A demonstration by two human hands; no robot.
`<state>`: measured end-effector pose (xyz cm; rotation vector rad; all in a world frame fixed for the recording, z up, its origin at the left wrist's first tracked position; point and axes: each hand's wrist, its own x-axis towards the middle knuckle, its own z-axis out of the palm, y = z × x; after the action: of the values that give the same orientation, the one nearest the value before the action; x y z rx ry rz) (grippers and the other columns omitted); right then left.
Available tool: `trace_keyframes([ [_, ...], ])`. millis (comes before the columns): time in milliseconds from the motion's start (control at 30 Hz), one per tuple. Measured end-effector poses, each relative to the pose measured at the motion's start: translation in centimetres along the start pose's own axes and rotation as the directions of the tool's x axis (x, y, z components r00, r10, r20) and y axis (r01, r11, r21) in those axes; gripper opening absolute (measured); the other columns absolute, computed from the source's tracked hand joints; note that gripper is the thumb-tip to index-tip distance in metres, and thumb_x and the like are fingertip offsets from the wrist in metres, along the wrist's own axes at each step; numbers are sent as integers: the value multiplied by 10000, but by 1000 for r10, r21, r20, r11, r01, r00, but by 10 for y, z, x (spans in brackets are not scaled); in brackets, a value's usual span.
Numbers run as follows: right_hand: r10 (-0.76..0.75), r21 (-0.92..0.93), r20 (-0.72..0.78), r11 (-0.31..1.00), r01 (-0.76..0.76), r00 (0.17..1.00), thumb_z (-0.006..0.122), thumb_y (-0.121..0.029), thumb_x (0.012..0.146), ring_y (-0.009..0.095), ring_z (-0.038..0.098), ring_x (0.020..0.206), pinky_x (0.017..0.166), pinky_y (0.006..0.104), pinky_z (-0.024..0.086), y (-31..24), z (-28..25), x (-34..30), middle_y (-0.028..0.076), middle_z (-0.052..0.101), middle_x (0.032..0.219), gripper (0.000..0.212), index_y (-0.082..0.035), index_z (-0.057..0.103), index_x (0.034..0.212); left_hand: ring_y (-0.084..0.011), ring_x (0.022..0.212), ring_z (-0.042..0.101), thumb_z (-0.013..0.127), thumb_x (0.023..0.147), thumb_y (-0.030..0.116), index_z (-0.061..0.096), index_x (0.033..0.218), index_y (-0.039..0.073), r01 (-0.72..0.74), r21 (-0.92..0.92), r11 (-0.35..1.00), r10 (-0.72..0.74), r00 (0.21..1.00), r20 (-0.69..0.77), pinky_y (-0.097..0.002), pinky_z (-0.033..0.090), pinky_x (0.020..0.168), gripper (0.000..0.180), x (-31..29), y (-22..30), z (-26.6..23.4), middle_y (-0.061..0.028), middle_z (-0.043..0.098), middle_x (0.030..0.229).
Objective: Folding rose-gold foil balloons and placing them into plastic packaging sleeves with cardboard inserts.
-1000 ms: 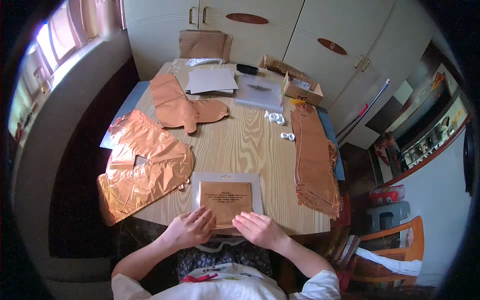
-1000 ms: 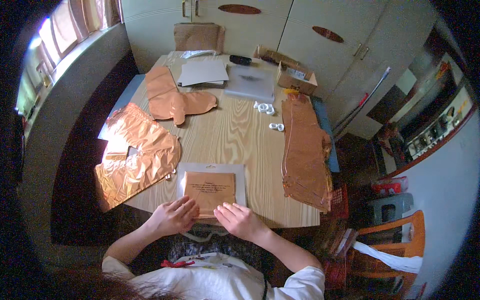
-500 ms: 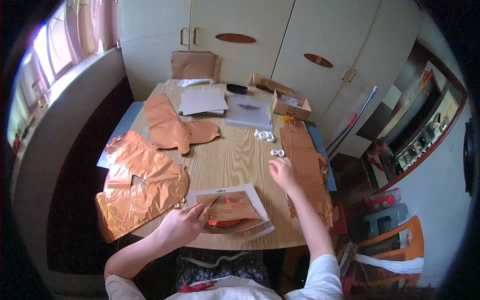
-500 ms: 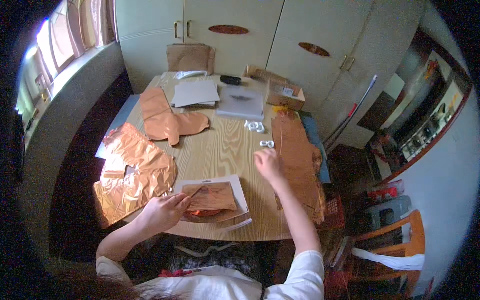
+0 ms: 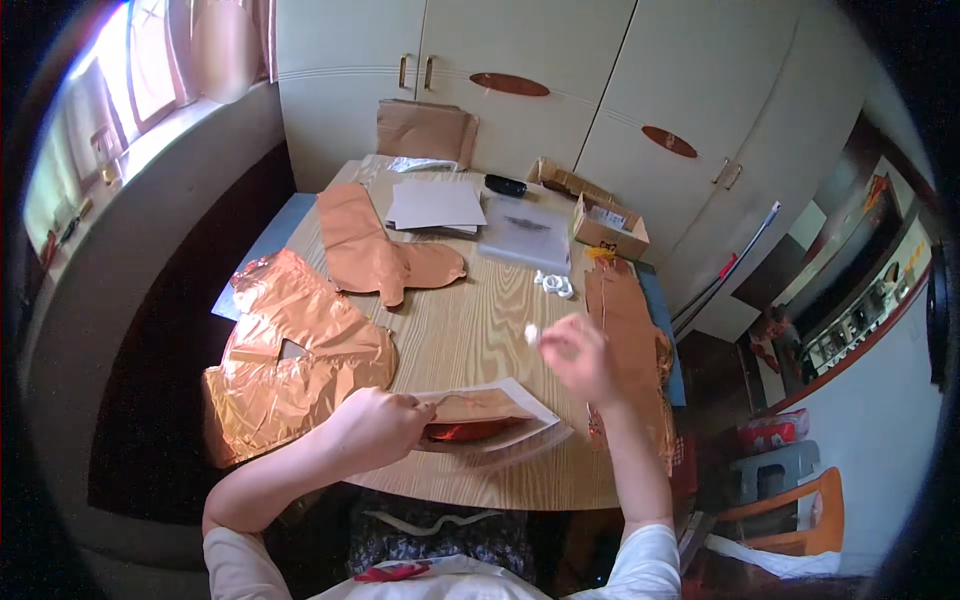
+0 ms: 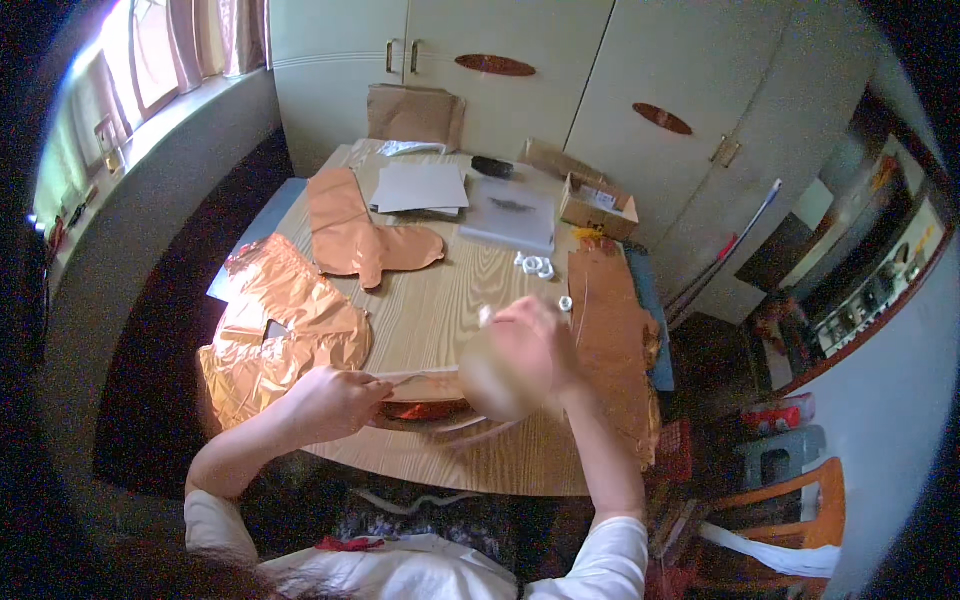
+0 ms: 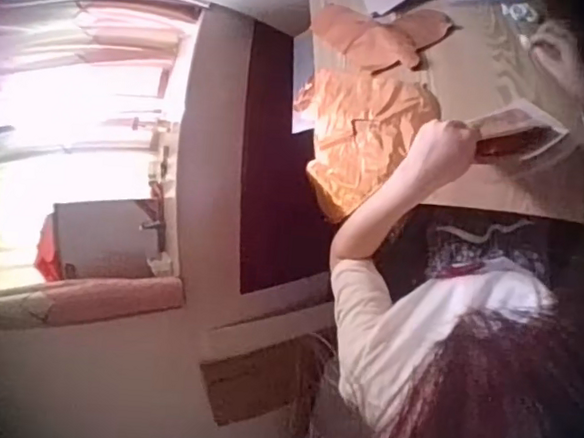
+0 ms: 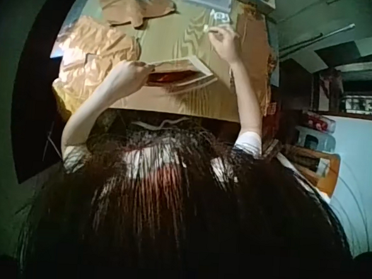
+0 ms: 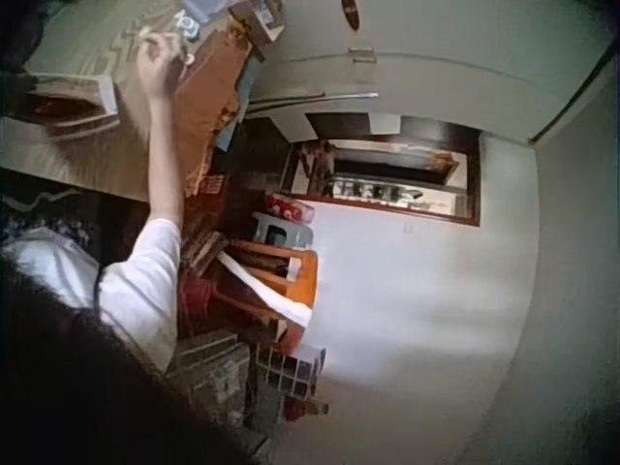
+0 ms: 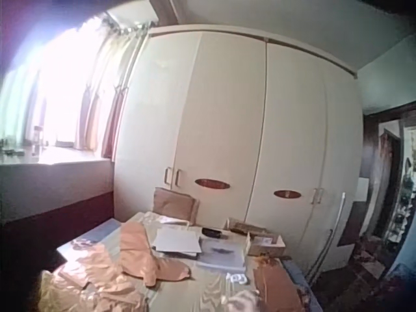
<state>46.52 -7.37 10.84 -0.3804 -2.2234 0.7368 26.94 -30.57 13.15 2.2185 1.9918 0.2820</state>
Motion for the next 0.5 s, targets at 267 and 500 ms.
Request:
trace_keyframes([
  [267, -352, -361, 473, 759, 542, 808, 710, -191, 748, 155, 518, 790, 741, 310, 380, -111, 9, -31, -28, 493, 759, 104, -151, 660, 829, -271, 667, 674, 592, 807, 149, 635, 962, 44, -43, 66, 997, 44, 999, -25, -386, 543, 567, 192, 1, 7, 1, -92, 667, 809],
  [500, -293, -362, 481, 793, 491, 827, 683, -170, 758, 155, 551, 821, 715, 319, 412, -120, 7, -55, -16, 558, 803, 145, -117, 668, 892, -254, 647, 668, 589, 786, 144, 613, 978, -15, -64, 159, 985, 86, 987, -138, -356, 543, 537, 250, -16, 14, 14, -99, 625, 754],
])
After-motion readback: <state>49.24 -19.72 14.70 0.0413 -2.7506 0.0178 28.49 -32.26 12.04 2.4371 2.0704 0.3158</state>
